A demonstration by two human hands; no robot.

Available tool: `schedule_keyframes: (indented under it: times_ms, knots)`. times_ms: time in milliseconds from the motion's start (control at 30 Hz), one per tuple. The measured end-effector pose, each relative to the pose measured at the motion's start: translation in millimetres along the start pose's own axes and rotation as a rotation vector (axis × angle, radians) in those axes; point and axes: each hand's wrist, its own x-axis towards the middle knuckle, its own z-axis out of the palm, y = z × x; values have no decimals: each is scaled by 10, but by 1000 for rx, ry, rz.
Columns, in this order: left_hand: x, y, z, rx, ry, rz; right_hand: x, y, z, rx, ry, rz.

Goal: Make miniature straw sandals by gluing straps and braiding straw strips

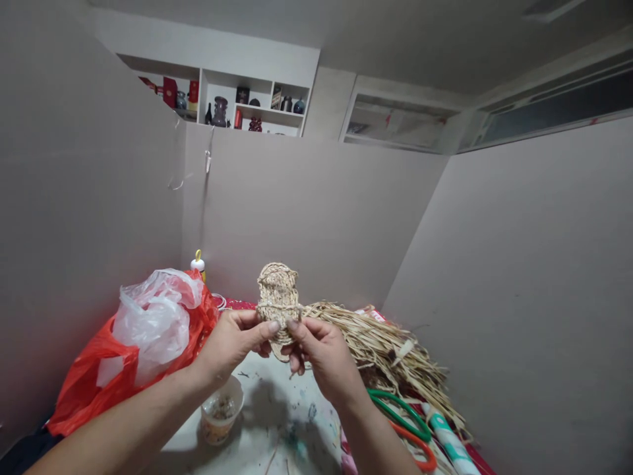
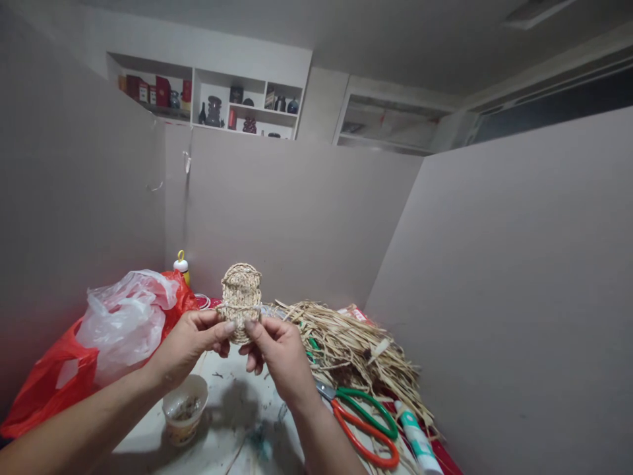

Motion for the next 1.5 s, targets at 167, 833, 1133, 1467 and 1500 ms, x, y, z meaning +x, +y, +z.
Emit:
schedule_keyframes:
  times_ms: [167, 833, 1133, 1467, 1500]
  knots:
    - [22, 107, -120, 76, -194, -31, 64, -12, -140, 112, 8, 5]
    - [188, 27, -103, -626, 178, -207, 8, 40, -35, -161, -318, 240]
    - [331, 88, -347, -693, 231, -215, 773, 118, -750, -856, 6, 89]
    - [359, 45, -383, -708, 219, -236, 946, 1248, -760, -1188, -65, 192]
    - [360, 44, -383, -705, 218, -241, 953, 1286, -772, -1182, -66, 193]
